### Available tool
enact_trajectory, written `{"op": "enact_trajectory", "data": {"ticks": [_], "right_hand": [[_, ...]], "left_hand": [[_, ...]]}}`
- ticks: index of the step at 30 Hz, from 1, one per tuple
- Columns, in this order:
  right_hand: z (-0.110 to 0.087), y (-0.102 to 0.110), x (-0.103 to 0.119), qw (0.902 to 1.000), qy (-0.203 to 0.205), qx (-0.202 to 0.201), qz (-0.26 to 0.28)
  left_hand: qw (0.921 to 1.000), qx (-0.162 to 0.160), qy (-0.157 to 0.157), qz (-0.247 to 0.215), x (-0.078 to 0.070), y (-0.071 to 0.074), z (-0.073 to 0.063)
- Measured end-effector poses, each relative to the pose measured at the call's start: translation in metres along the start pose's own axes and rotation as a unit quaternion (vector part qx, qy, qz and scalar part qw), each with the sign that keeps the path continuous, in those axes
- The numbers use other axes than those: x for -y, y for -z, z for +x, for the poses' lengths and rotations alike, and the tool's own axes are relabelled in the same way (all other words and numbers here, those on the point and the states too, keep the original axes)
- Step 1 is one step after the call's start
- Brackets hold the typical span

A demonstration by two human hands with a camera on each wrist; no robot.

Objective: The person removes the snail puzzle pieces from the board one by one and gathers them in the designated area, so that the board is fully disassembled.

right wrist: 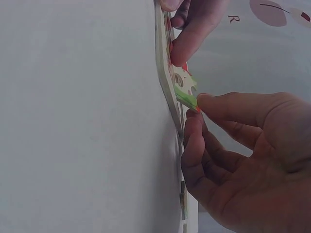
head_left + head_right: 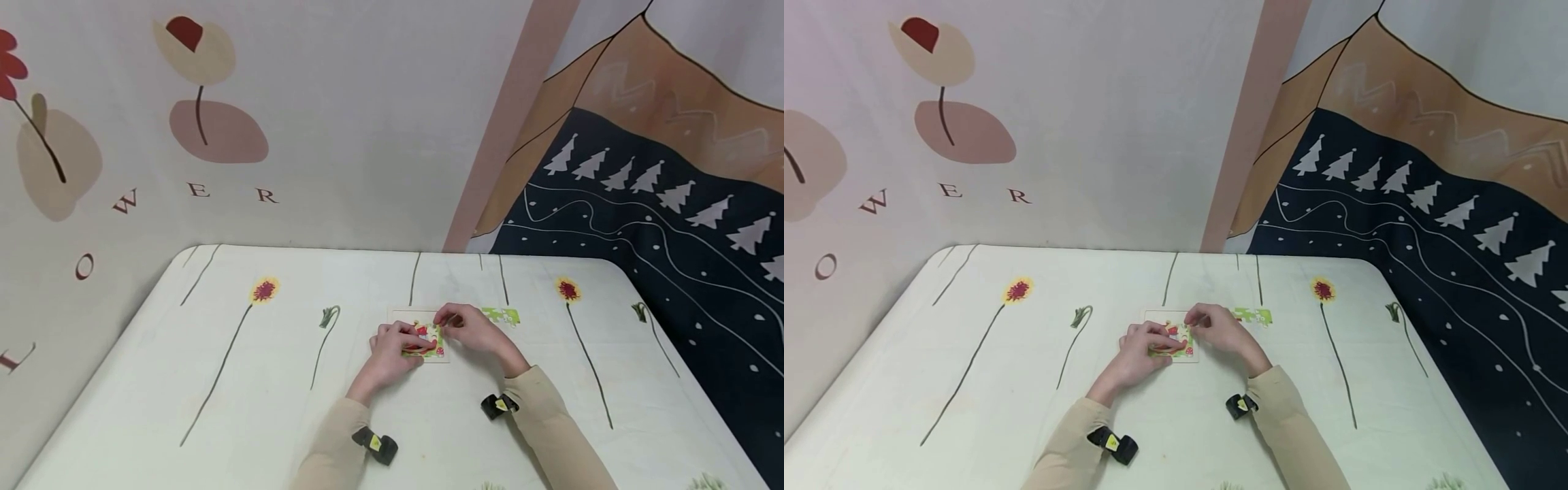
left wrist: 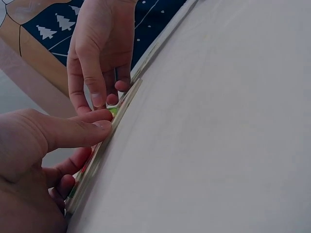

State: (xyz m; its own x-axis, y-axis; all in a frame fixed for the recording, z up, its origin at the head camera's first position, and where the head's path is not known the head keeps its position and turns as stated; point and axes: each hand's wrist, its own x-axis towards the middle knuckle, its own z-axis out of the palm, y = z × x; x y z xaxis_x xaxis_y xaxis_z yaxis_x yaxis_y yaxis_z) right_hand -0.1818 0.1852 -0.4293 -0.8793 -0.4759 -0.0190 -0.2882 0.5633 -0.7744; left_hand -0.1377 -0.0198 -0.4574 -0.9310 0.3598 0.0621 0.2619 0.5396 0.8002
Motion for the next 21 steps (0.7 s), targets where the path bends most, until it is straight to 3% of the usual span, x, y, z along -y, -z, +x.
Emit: {"op": "enact_trajectory", "data": {"ticks": [11,21], "right_hand": [[-0.0013,0.0015,0.0007,0.9996,0.017,-0.009,0.022],[-0.0036,0.0040,-0.0029,0.9989,-0.007,-0.033,0.031]], "left_hand": [[1.0000,0.001,0.000,0.008,0.0006,-0.0012,0.0001],[1.0000,0.002,0.000,0.005,0.0006,-0.0004,0.0003]]}}
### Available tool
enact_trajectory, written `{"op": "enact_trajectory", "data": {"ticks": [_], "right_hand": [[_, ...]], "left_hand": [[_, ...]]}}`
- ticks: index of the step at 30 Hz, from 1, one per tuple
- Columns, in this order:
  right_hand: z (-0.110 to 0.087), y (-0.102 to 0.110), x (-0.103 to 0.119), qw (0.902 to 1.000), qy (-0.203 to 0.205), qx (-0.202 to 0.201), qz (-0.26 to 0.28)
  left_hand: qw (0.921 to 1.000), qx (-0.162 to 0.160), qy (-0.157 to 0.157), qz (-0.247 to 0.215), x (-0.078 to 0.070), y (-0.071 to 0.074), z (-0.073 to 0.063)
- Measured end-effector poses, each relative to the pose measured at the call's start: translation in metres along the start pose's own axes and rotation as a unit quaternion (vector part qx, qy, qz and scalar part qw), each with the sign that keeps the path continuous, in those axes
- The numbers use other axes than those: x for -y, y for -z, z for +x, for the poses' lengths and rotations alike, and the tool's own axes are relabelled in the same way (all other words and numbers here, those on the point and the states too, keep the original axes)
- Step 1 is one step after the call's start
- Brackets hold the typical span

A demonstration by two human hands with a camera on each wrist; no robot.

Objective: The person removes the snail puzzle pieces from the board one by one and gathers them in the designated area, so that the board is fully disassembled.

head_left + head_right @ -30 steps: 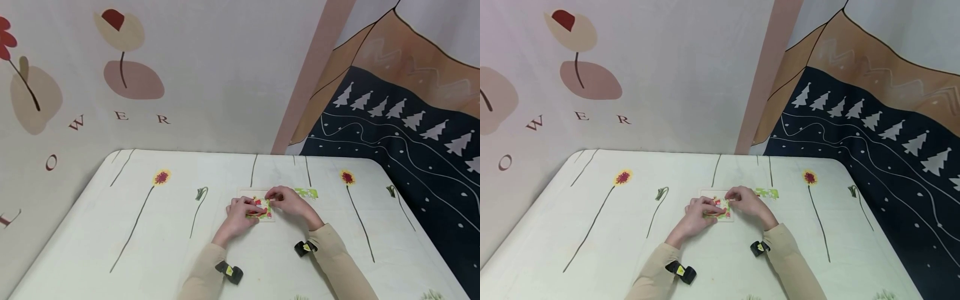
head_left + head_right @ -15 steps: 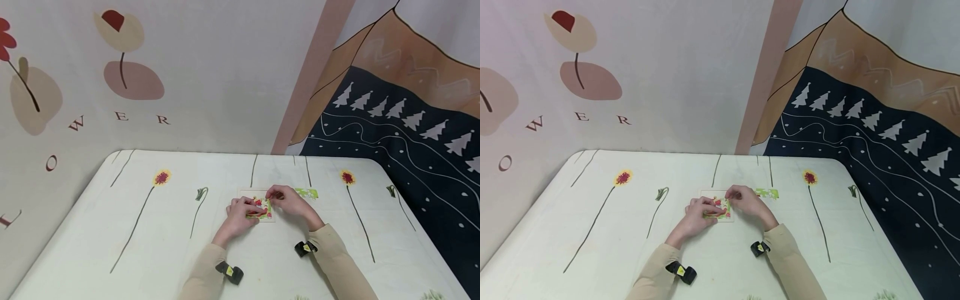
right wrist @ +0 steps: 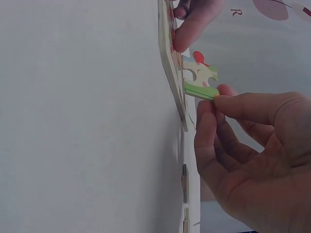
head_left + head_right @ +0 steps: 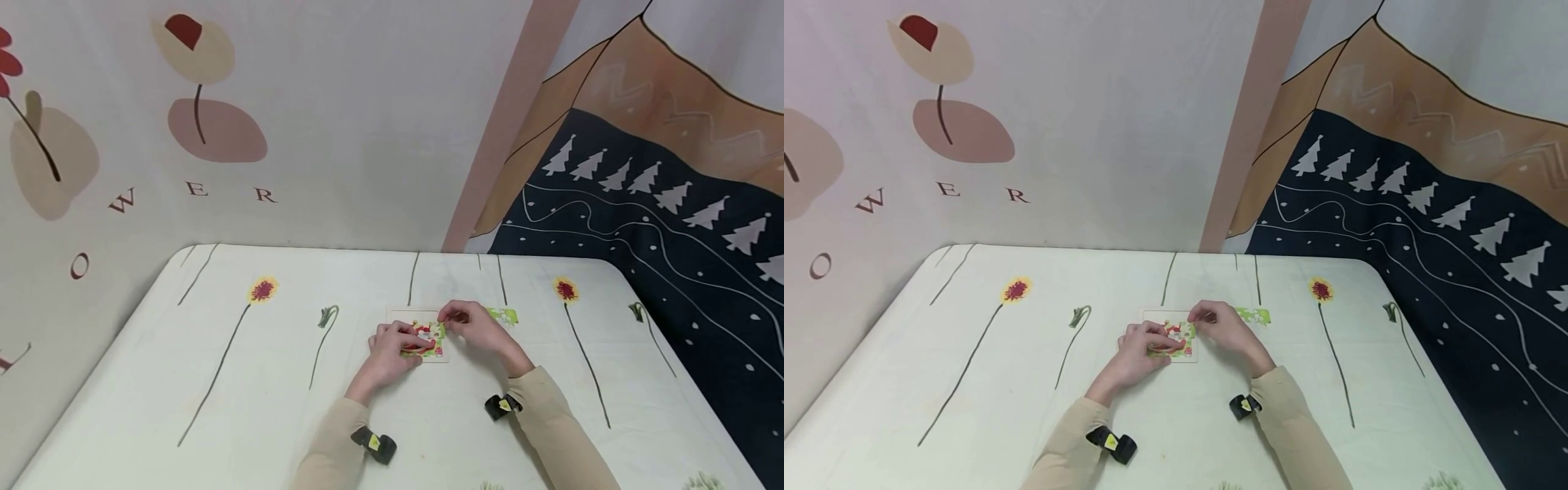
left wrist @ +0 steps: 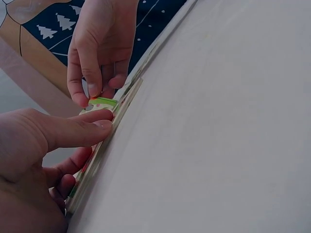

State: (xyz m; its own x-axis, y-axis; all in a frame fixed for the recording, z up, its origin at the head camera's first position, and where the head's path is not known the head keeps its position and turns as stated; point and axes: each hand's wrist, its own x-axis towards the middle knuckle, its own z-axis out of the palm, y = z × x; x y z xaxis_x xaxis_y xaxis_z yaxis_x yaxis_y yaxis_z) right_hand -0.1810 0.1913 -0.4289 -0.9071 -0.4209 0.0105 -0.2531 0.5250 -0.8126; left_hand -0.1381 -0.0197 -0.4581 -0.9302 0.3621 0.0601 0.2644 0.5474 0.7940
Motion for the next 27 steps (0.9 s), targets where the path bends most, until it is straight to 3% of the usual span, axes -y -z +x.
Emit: {"op": "enact_trajectory", "data": {"ticks": [27], "right_hand": [[-0.021,0.025,-0.006,0.9994,-0.022,-0.027,-0.007]], "left_hand": [[0.9999,-0.003,0.001,-0.011,0.000,0.000,0.000]]}}
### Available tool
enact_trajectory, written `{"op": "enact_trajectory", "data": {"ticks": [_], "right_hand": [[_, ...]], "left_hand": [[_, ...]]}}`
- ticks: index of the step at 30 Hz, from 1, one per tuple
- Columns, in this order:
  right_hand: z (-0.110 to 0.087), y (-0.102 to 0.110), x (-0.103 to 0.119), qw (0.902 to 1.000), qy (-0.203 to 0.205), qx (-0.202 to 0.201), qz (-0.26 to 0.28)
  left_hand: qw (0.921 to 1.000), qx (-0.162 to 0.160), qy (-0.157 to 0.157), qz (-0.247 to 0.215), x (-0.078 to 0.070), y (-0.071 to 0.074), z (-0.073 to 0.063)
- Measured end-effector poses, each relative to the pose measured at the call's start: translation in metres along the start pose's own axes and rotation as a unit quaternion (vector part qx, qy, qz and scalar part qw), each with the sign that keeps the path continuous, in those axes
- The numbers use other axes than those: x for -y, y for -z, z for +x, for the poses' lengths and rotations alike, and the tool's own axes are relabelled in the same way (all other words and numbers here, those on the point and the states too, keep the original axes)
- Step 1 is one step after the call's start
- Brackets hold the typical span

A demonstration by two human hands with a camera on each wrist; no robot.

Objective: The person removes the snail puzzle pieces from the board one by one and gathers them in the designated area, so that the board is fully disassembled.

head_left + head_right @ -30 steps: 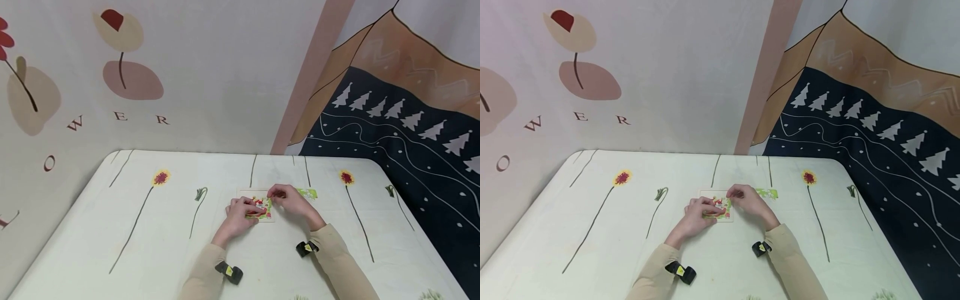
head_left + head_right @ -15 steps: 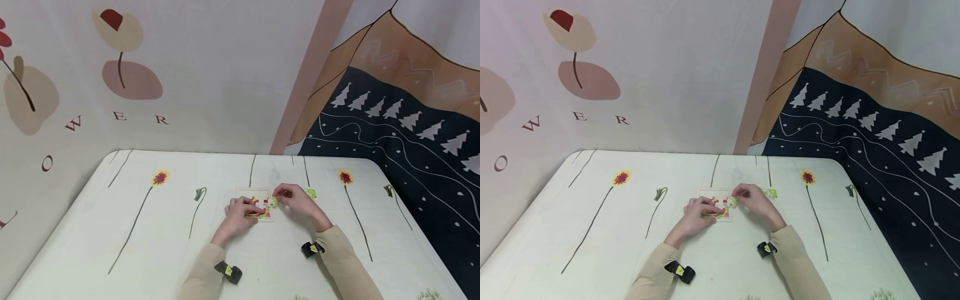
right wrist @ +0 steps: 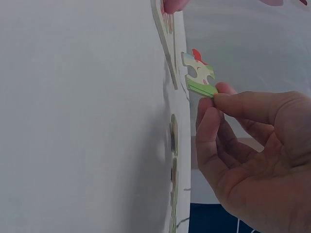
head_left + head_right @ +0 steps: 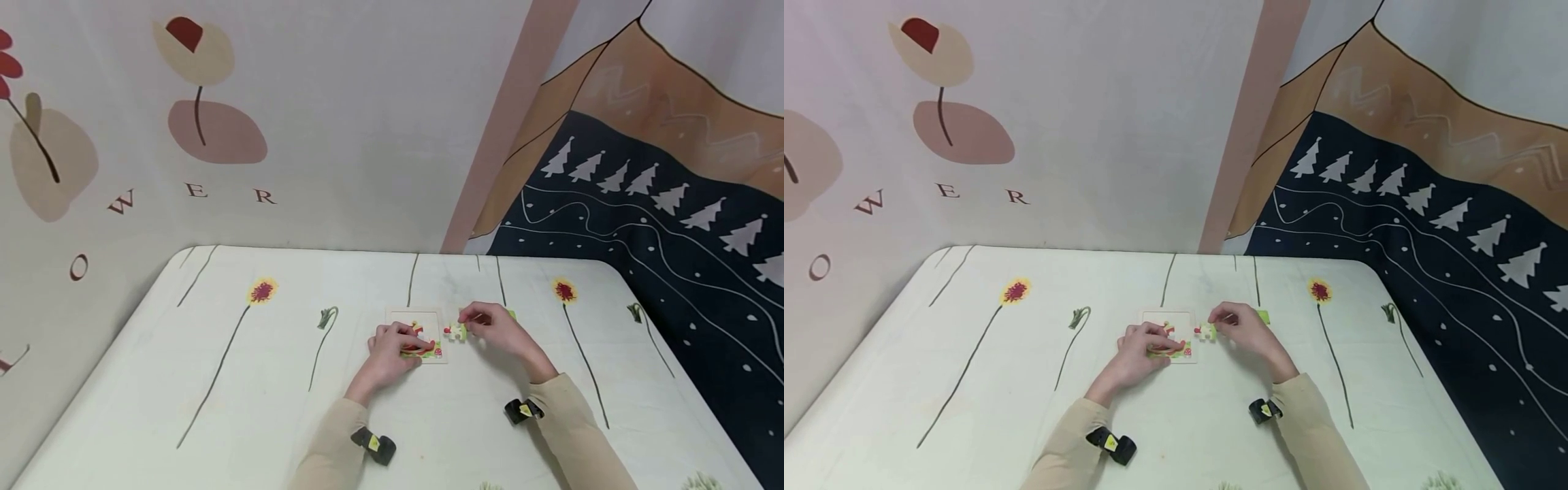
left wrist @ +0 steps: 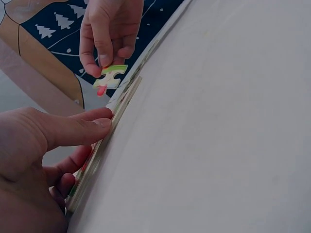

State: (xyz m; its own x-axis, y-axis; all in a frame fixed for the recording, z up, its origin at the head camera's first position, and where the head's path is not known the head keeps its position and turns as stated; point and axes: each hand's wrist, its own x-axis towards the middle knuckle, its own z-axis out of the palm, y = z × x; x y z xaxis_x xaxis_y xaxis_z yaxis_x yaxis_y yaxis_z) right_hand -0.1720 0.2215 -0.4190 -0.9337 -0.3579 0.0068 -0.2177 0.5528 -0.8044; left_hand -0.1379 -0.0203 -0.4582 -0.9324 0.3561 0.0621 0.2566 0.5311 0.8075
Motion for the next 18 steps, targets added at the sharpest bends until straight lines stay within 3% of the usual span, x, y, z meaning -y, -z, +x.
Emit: {"op": "enact_trajectory", "data": {"ticks": [8,12,18], "right_hand": [[-0.013,0.011,0.013,0.9997,-0.021,-0.008,-0.003],[-0.013,0.014,-0.006,0.9994,-0.022,-0.020,-0.015],[-0.018,0.021,-0.016,0.9990,-0.028,-0.030,-0.018]], "left_hand": [[1.0000,-0.001,0.001,-0.004,-0.002,0.000,-0.001],[1.0000,-0.004,-0.004,-0.004,-0.002,0.001,-0.001],[1.0000,-0.004,-0.005,-0.003,-0.002,0.001,-0.002]]}}
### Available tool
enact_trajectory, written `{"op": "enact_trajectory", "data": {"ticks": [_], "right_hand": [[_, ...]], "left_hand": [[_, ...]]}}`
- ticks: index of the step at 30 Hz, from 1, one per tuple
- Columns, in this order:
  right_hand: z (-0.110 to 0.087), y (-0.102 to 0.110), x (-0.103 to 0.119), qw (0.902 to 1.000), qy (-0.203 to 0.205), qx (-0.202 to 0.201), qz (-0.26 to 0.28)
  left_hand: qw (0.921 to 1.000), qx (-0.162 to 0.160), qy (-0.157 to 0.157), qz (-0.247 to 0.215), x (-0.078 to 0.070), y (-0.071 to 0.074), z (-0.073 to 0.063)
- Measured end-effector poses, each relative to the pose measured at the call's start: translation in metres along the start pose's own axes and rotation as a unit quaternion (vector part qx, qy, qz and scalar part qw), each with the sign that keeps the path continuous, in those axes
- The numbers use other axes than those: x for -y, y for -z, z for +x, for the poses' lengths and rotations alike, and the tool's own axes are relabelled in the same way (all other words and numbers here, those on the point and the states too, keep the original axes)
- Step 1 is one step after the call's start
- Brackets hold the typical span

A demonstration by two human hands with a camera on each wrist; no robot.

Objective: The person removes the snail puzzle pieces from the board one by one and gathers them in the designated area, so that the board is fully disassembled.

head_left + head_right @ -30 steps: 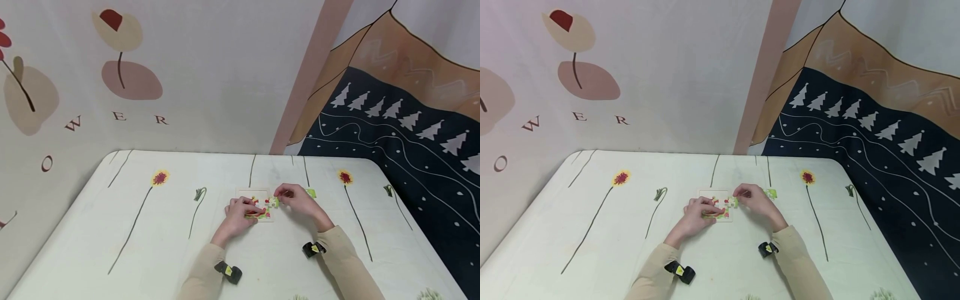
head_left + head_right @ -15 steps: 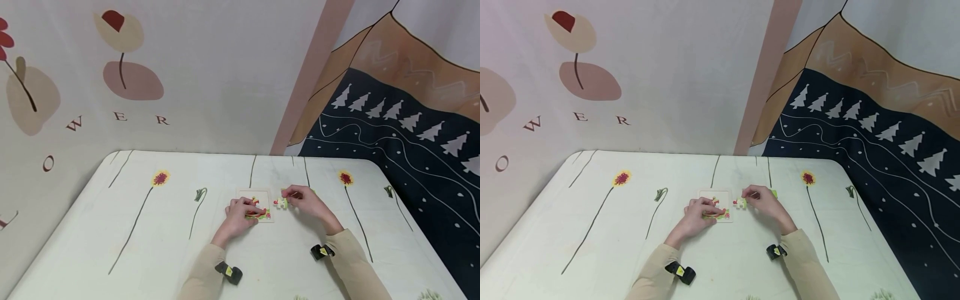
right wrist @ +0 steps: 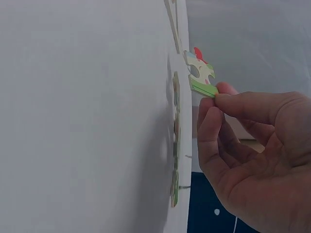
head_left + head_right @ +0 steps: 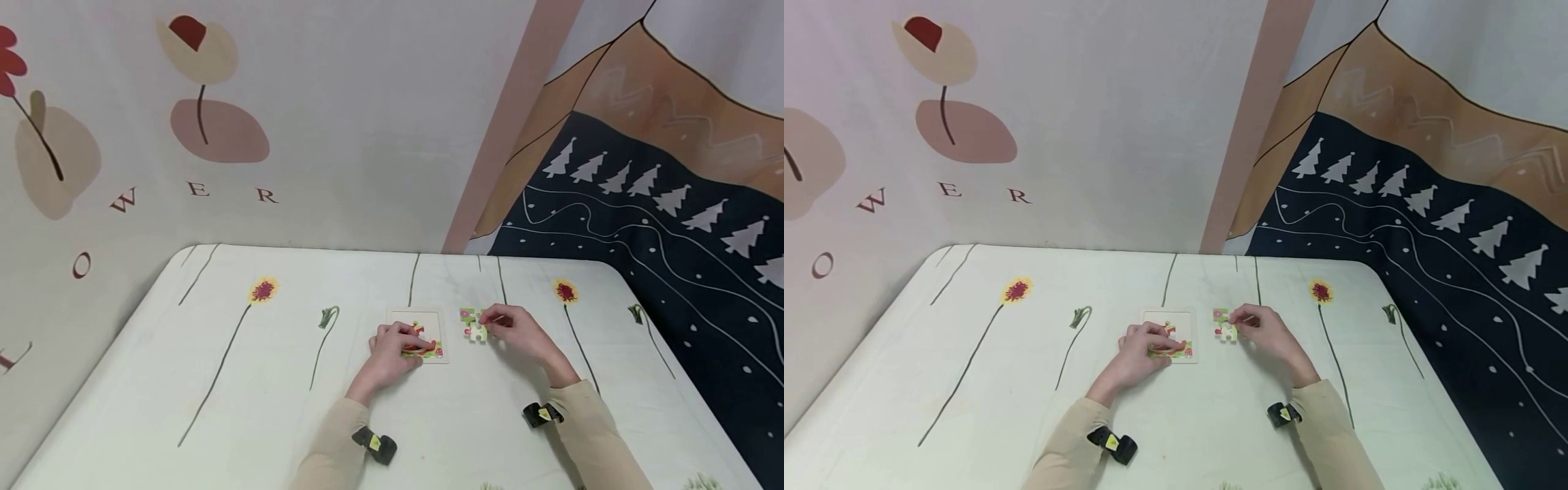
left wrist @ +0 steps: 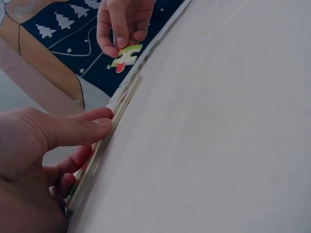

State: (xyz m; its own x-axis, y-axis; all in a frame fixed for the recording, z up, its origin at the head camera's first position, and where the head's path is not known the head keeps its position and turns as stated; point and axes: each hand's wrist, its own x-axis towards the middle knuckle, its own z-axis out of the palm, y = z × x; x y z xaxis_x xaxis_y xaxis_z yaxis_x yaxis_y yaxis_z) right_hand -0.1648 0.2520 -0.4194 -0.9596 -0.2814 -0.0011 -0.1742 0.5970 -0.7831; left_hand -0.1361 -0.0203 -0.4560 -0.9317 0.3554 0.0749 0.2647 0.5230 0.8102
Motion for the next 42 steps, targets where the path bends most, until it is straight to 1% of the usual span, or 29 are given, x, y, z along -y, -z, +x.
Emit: {"op": "enact_trajectory", "data": {"ticks": [11,18,26,29,35,42], "right_hand": [[-0.010,0.013,-0.011,0.9999,-0.007,-0.007,-0.012],[-0.015,0.020,-0.017,0.9997,-0.015,-0.016,-0.014],[-0.021,0.027,-0.020,0.9985,-0.016,-0.030,-0.043],[-0.023,0.031,-0.022,0.9984,-0.019,-0.032,-0.043],[-0.023,0.038,-0.030,0.9983,-0.024,-0.032,-0.043],[-0.020,0.041,-0.038,0.9981,-0.038,-0.025,-0.042]], "left_hand": [[1.0000,0.003,0.004,0.007,0.001,-0.001,0.000],[1.0000,0.000,0.007,-0.002,0.001,-0.001,-0.001],[1.0000,0.003,0.006,-0.006,0.000,-0.001,-0.002],[1.0000,0.005,0.006,-0.004,-0.001,0.000,-0.002],[0.9999,0.008,0.006,0.002,-0.001,0.000,-0.002],[0.9999,0.008,0.006,0.005,-0.001,0.000,-0.001]]}}
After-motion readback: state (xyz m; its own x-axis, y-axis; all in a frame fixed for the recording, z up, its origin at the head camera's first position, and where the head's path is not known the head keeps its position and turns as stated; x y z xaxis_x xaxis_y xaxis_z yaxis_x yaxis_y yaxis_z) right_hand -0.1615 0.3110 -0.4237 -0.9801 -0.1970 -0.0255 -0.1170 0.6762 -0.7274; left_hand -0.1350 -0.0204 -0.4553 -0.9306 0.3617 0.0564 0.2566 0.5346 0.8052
